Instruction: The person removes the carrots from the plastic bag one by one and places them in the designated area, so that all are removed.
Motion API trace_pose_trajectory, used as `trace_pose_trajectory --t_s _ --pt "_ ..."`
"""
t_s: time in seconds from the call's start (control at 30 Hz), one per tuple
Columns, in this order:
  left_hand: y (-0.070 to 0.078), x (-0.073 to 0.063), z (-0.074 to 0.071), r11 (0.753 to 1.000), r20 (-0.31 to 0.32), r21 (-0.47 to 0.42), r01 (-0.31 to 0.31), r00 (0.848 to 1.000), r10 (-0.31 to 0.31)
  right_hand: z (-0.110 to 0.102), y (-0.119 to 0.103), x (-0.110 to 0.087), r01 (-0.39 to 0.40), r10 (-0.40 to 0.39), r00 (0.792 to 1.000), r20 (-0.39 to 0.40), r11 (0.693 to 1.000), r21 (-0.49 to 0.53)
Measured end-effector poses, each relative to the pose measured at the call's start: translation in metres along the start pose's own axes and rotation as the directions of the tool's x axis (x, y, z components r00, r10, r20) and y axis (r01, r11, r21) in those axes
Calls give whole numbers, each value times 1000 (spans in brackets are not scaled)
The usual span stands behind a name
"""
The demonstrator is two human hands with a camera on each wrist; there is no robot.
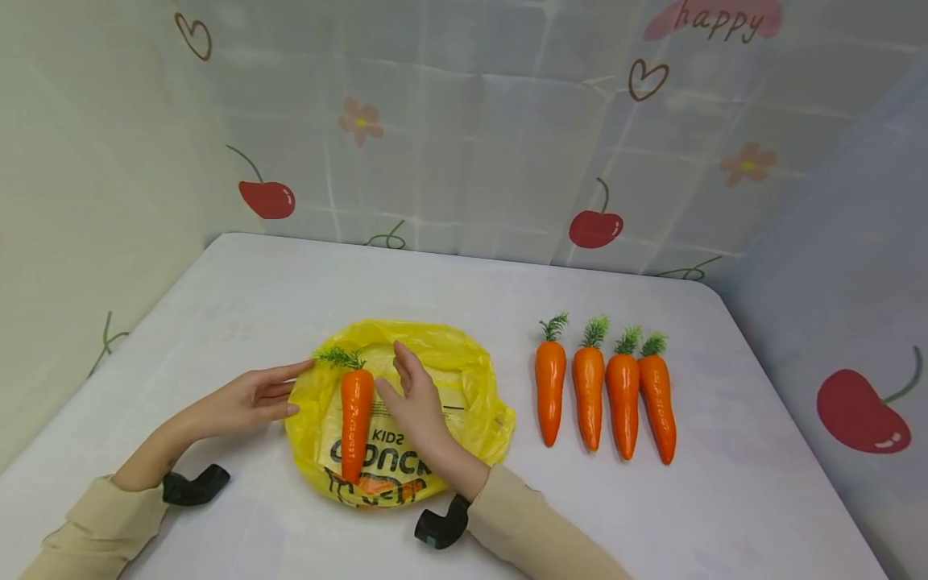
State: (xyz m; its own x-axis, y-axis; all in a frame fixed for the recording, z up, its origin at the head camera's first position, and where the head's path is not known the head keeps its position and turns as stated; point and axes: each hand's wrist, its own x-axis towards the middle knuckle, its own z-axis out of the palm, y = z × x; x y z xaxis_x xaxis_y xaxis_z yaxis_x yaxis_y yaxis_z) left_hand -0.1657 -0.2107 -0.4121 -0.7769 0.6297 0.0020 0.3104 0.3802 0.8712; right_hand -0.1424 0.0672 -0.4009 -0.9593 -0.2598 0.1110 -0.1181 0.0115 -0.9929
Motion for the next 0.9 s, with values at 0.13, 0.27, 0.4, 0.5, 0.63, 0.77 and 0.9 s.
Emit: trace_pose_trajectory --t_s 0.13,0.27,0.4,0.5,0.63,0.77,0.9 --pt "1 1 0 1000 6 3 -6 1000 6 11 3 3 -36 36 999 25 999 -4" --pt "2 1 0 1000 7 0 -11 1000 11 18 6 3 -99 102 993 62 994 -44" --pt "3 2 -1 1000 8 -11 -5 1000 6 24 11 2 -147 156 983 101 985 -92" --pt "3 2 -1 1000 13 -19 -2 1000 2 27 12 1 -157 169 979 113 982 -104" --pt "4 1 -1 1000 18 -29 -1 1000 2 31 12 0 -151 167 979 115 979 -133" --pt "3 1 0 1000 16 -28 5 1000 -5 34 14 -1 -125 150 981 121 973 -194" --pt "3 0 0 1000 12 -23 11 1000 -10 36 14 -2 -97 130 984 123 964 -246"
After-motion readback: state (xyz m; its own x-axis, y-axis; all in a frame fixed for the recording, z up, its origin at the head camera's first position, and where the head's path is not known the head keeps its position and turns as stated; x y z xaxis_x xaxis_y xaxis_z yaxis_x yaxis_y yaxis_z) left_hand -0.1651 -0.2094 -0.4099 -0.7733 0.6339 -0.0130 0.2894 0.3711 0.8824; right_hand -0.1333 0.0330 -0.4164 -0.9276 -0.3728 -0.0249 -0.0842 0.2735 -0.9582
